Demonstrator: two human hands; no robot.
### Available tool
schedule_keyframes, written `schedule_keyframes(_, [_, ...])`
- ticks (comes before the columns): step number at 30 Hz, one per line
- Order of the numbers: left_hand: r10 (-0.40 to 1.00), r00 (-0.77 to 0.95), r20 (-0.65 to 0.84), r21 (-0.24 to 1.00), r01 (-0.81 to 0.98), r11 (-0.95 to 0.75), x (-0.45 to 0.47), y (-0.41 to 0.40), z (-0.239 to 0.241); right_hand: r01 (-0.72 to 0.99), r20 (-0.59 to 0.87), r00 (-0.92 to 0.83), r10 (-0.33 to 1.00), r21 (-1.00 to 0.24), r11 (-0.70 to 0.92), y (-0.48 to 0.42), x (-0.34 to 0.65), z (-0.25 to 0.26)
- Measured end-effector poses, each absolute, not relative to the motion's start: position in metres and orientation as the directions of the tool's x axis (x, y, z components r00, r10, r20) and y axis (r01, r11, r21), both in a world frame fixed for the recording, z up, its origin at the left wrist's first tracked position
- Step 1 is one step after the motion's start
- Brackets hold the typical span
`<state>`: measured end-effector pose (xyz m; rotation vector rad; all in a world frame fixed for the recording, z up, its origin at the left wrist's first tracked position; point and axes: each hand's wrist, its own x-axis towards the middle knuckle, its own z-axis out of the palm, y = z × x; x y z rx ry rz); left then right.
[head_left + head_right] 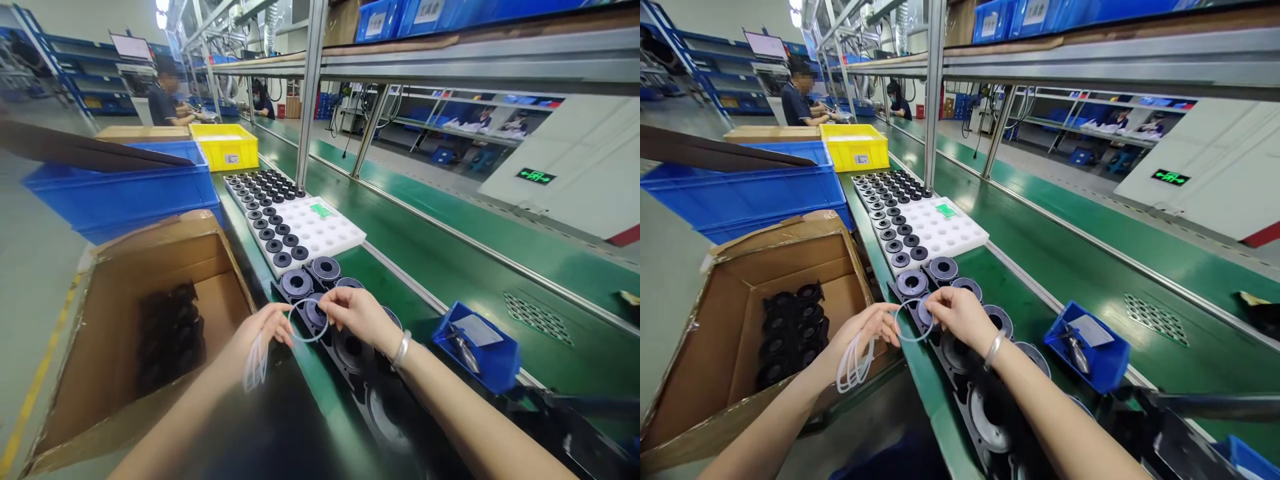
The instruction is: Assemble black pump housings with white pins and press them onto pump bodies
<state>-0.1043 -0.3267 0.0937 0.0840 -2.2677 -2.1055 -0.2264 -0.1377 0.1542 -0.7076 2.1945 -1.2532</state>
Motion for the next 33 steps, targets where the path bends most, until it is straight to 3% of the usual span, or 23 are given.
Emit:
schedule_keyframes(2, [-0.236, -0.971, 0.041, 0.975, -0.013, 0.223, -0.106, -0.345, 0.084, -0.163, -0.169, -0.76, -0.627, -0.885, 0.436, -0.158, -0.247, 0.147])
schedule_keyframes(4, [-0.306, -0.937, 0.168, 0.905, 0.024, 0.425, -0.11, -0.358, 0.075, -0.157, -0.163, -0.788, -0.594, -0.879, 0.45, -0.177, -0.267, 0.135])
schedule_keyframes(6, [-0.26, -0.923, 0.282, 0.803, 0.079, 0.591, -0.116, -0.365, 0.066, -0.164, -0.153, -0.82, -0.552, -0.861, 0.482, -0.193, -0.283, 0.124])
schedule_keyframes(8, [-0.17, -0.938, 0.303, 0.734, 0.115, 0.669, -0.124, -0.366, 0.059, -0.184, -0.141, -0.843, -0.519, -0.831, 0.525, -0.202, -0.293, 0.114])
schedule_keyframes(13, [-0.048, -0.972, 0.228, 0.678, 0.124, 0.724, -0.14, -0.358, 0.049, -0.225, -0.133, -0.858, -0.496, -0.77, 0.597, -0.199, -0.298, 0.106])
schedule_keyframes(17, [-0.048, -0.952, 0.303, 0.586, 0.147, 0.797, -0.144, -0.358, 0.047, -0.23, -0.144, -0.857, -0.495, -0.752, 0.617, -0.193, -0.295, 0.109])
schedule_keyframes(23, [0.089, -0.892, 0.443, 0.395, 0.283, 0.874, -0.152, -0.361, 0.044, -0.237, -0.14, -0.871, -0.471, -0.721, 0.652, -0.196, -0.295, 0.111])
schedule_keyframes(33, [0.339, -0.847, 0.41, 0.243, 0.46, 0.854, -0.16, -0.365, 0.057, -0.31, -0.11, -0.863, -0.493, -0.655, 0.689, -0.196, -0.297, 0.112])
